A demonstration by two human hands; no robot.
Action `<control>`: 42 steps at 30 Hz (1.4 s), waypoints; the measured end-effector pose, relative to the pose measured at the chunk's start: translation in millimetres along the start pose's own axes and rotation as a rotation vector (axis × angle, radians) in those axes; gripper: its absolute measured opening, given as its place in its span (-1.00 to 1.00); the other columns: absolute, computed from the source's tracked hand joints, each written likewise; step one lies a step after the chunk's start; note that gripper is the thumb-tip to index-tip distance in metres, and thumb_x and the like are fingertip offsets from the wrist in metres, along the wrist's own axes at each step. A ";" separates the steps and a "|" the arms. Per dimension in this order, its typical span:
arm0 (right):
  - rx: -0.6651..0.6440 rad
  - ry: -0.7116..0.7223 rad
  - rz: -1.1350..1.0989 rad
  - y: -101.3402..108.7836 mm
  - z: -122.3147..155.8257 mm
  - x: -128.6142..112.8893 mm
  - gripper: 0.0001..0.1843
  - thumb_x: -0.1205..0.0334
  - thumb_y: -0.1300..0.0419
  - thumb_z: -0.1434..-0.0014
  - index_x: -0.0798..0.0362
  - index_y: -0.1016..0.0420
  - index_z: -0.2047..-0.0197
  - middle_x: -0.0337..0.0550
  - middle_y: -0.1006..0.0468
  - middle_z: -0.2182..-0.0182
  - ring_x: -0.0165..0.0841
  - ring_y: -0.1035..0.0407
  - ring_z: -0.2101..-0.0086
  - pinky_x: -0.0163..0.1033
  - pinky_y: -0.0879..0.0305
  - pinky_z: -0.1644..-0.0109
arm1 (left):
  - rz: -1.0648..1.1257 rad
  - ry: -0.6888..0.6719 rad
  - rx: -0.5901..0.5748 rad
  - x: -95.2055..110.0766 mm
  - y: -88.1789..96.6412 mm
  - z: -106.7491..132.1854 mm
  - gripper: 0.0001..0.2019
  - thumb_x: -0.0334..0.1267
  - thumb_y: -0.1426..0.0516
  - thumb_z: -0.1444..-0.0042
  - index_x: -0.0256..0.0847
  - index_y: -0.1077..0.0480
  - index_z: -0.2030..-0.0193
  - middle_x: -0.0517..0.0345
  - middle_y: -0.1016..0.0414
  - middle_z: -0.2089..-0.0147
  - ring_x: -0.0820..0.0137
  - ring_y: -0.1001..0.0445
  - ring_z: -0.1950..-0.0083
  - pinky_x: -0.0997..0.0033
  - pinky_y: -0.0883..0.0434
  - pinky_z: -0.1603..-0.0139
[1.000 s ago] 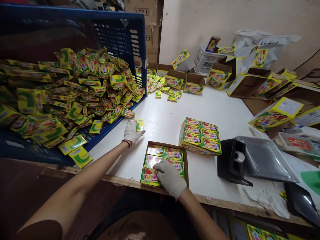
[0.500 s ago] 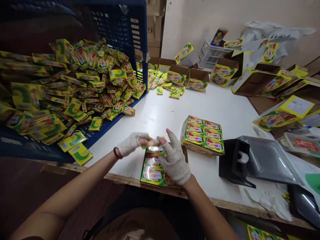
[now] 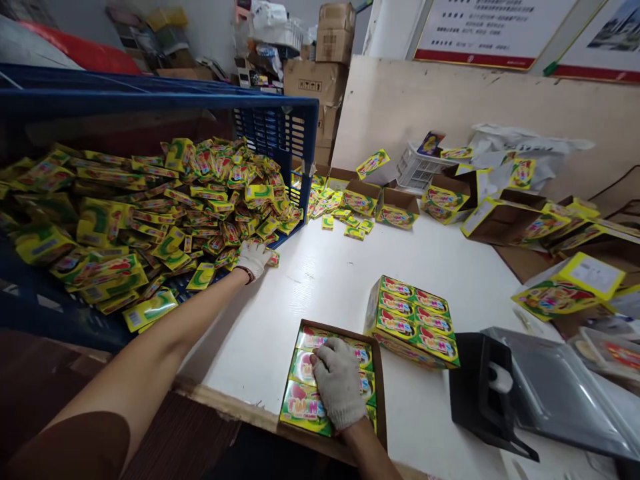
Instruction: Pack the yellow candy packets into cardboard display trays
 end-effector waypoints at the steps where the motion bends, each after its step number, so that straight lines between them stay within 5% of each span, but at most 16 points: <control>1: -0.004 0.016 0.039 0.5 0.2 -0.8 -0.75 0.21 -0.12 -0.20 -0.02 -0.54 0.46 -0.08 -0.55 0.30 -0.17 -0.39 0.26 -0.04 -0.32 0.15 | -0.004 0.009 0.009 -2.2 2.0 1.0 -0.78 -0.38 -0.14 -0.05 -0.18 -0.44 0.13 -0.16 -0.40 -0.07 -0.02 -0.21 -0.26 -0.19 0.06 -0.30; 4: 0.051 0.010 0.023 13.5 -0.7 -0.3 -0.78 0.18 -0.09 -0.22 -0.03 -0.57 0.31 -0.05 -0.57 0.21 -0.13 -0.40 0.17 0.03 -0.32 0.05 | 0.021 0.020 0.051 10.2 4.3 21.0 -0.63 -0.26 -0.23 0.02 -0.22 -0.41 0.03 -0.16 -0.39 -0.02 0.00 -0.33 -0.13 -0.01 -0.23 -0.18; 7: 0.115 -0.111 -0.210 27.4 -8.3 0.8 -0.67 0.09 -0.05 -0.25 0.03 -0.48 0.02 0.02 -0.57 0.13 -0.14 -0.44 0.11 0.00 -0.37 0.01 | 0.090 -0.020 0.102 53.2 -2.4 68.6 -0.42 -0.09 -0.20 -0.04 -0.24 -0.26 -0.18 -0.12 -0.33 -0.08 0.11 -0.36 -0.11 0.19 -0.34 -0.13; 11: 0.047 -0.253 -0.541 30.0 -29.2 -4.8 -0.53 -0.03 -0.07 -0.24 0.08 -0.31 -0.11 0.04 -0.56 0.07 -0.19 -0.47 0.10 -0.10 -0.42 0.05 | 0.403 -0.322 0.234 131.5 -14.1 155.7 -0.38 -0.08 -0.15 -0.10 -0.23 -0.15 -0.28 -0.06 -0.36 -0.05 0.21 -0.39 -0.09 0.21 -0.37 -0.17; 13: 0.021 -0.281 -0.553 35.7 -37.1 0.5 -0.58 -0.01 -0.08 -0.22 0.06 -0.32 -0.05 0.00 -0.57 0.10 -0.20 -0.46 0.11 -0.12 -0.41 0.05 | 0.544 -0.431 0.296 144.3 -18.1 185.9 -0.34 -0.10 -0.14 -0.12 -0.20 -0.09 -0.33 -0.08 -0.35 -0.09 0.20 -0.39 -0.12 0.18 -0.40 -0.16; 16: -0.048 -0.296 -0.497 43.5 -42.1 23.2 -0.51 0.08 -0.10 -0.18 0.07 -0.23 -0.15 -0.13 -0.57 0.26 -0.25 -0.46 0.25 -0.15 -0.41 0.16 | 0.474 -0.457 0.371 120.4 -16.8 189.8 -0.36 -0.08 -0.17 -0.12 -0.19 -0.14 -0.30 -0.15 -0.26 -0.23 0.10 -0.29 -0.27 0.06 -0.35 -0.24; 21: -0.233 -0.118 -0.266 26.5 -44.1 40.3 -0.71 0.26 -0.07 -0.17 0.01 -0.48 0.06 -0.18 -0.55 0.33 -0.30 -0.43 0.32 -0.19 -0.38 0.19 | -0.024 -0.076 0.195 17.7 -10.7 117.8 -0.45 -0.19 -0.16 -0.10 -0.27 -0.26 -0.23 -0.20 -0.20 -0.28 0.01 -0.20 -0.32 0.06 -0.26 -0.29; 24: -0.127 0.026 -0.109 12.2 -46.4 26.9 -0.73 0.33 -0.06 -0.18 0.03 -0.60 0.19 -0.09 -0.54 0.29 -0.28 -0.42 0.25 -0.18 -0.36 0.14 | -0.119 -0.040 0.114 -14.5 -9.5 87.0 -0.43 -0.17 -0.19 -0.05 -0.30 -0.29 -0.22 -0.25 -0.19 -0.29 -0.09 -0.12 -0.35 -0.05 -0.16 -0.31; 28: 0.126 0.122 0.194 6.2 -41.7 3.8 -0.74 0.29 -0.09 -0.25 0.05 -0.64 0.26 -0.01 -0.51 0.30 -0.21 -0.35 0.27 -0.08 -0.30 0.16 | -0.191 -0.080 -0.029 -22.8 -30.3 68.8 -0.63 -0.17 -0.18 -0.06 -0.15 -0.43 -0.03 -0.11 -0.36 -0.17 -0.02 -0.20 -0.28 -0.04 -0.15 -0.27; 31: 0.180 0.178 0.226 6.7 -31.9 -4.5 -0.70 0.25 -0.04 -0.30 0.06 -0.63 0.21 -0.02 -0.50 0.29 -0.20 -0.35 0.24 -0.03 -0.30 0.11 | -0.213 -0.059 -0.091 -24.6 -42.4 60.4 -0.71 -0.11 -0.17 -0.07 -0.14 -0.46 0.08 -0.05 -0.41 -0.02 0.09 -0.34 -0.10 0.12 -0.26 -0.13; 36: 0.216 0.103 -0.023 11.0 -7.1 15.8 -0.54 0.13 0.09 -0.39 0.05 -0.29 -0.27 0.09 -0.29 -0.19 -0.16 -0.20 -0.20 0.02 -0.24 -0.22 | -0.204 0.032 -0.079 -30.5 -47.4 53.1 -0.64 -0.14 -0.16 -0.05 -0.24 -0.40 0.02 -0.12 -0.35 -0.02 0.06 -0.35 -0.05 0.16 -0.29 -0.02; 39: 0.106 0.072 -0.051 -4.7 3.0 20.1 -0.36 0.01 0.15 -0.39 0.06 0.11 -0.45 0.13 0.04 -0.39 -0.09 0.15 -0.37 0.14 -0.09 -0.32 | -0.153 0.060 -0.058 -31.5 -50.5 56.9 -0.64 -0.24 -0.13 -0.04 -0.22 -0.37 -0.01 -0.13 -0.33 -0.06 0.03 -0.33 -0.08 0.12 -0.27 -0.04; 42: -0.117 0.108 0.064 -26.5 4.9 7.9 -0.22 -0.05 0.04 -0.33 0.12 0.17 -0.46 0.16 0.24 -0.44 0.04 0.40 -0.39 0.23 0.01 -0.34 | -0.061 0.088 -0.028 -31.9 -50.9 59.8 -0.65 -0.26 -0.17 0.02 -0.22 -0.39 0.04 -0.17 -0.30 -0.10 -0.05 -0.29 -0.14 0.04 -0.23 -0.10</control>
Point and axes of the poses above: each hand's wrist, its own z-axis away from the middle knuckle, its own y-axis out of the back of the hand, x = y × z, the point moved 8 cm from there along -z, towards the middle knuckle
